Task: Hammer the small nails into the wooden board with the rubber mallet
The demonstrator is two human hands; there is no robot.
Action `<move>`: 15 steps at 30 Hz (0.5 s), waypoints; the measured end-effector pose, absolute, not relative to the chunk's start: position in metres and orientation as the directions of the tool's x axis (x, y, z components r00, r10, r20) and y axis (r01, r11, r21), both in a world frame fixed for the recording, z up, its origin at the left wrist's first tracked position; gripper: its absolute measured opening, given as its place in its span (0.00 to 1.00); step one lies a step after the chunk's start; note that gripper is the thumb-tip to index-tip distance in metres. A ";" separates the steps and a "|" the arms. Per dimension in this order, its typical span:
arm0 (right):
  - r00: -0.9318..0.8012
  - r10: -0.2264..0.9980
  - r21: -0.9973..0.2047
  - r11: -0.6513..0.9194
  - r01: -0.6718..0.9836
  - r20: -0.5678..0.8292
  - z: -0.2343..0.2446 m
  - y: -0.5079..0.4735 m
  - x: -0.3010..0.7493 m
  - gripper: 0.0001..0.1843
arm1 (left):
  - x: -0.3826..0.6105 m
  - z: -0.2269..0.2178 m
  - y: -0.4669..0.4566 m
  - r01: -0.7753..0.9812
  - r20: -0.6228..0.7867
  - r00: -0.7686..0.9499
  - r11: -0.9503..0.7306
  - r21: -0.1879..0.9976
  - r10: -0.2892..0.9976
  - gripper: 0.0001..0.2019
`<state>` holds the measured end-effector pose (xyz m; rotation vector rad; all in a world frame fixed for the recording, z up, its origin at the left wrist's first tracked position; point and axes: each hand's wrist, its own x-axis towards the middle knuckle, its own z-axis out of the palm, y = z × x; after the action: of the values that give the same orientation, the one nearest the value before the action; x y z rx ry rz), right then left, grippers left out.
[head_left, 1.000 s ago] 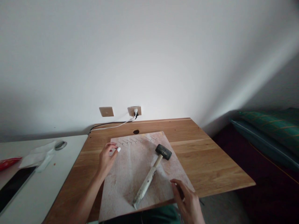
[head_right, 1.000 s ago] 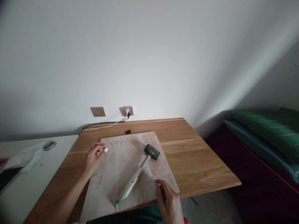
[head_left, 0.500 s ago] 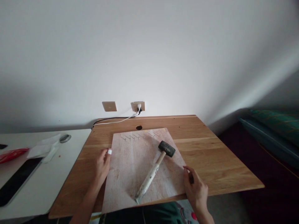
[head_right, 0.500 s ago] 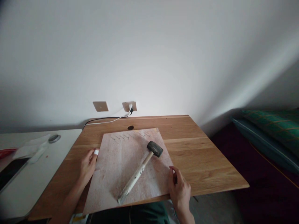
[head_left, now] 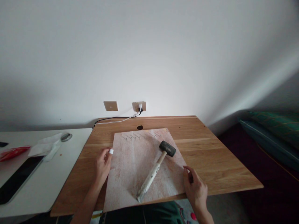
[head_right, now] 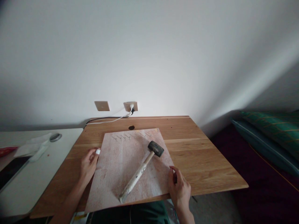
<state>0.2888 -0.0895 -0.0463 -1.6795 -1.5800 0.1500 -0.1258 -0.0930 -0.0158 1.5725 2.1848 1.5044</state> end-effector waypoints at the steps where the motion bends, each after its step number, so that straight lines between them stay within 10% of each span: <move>1: 0.211 0.880 -0.609 0.107 0.786 0.426 -0.047 -0.089 0.289 0.35 | -0.123 -0.014 -0.095 0.732 0.502 -0.457 -0.010 0.681 0.734 0.19; 8: 0.208 0.884 -0.592 0.091 0.801 0.418 -0.048 -0.089 0.288 0.36 | -0.104 0.008 -0.123 0.930 0.832 0.062 -0.336 0.153 0.551 0.07; 15: 0.204 0.888 -0.579 0.082 0.811 0.412 -0.048 -0.089 0.289 0.35 | -0.105 0.008 -0.122 0.934 0.852 0.010 -0.310 0.179 0.523 0.12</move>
<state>0.2886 -0.0895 -0.0478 -1.7237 -1.6045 0.1286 -0.1053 -0.1221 0.0081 2.4904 2.0016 1.6637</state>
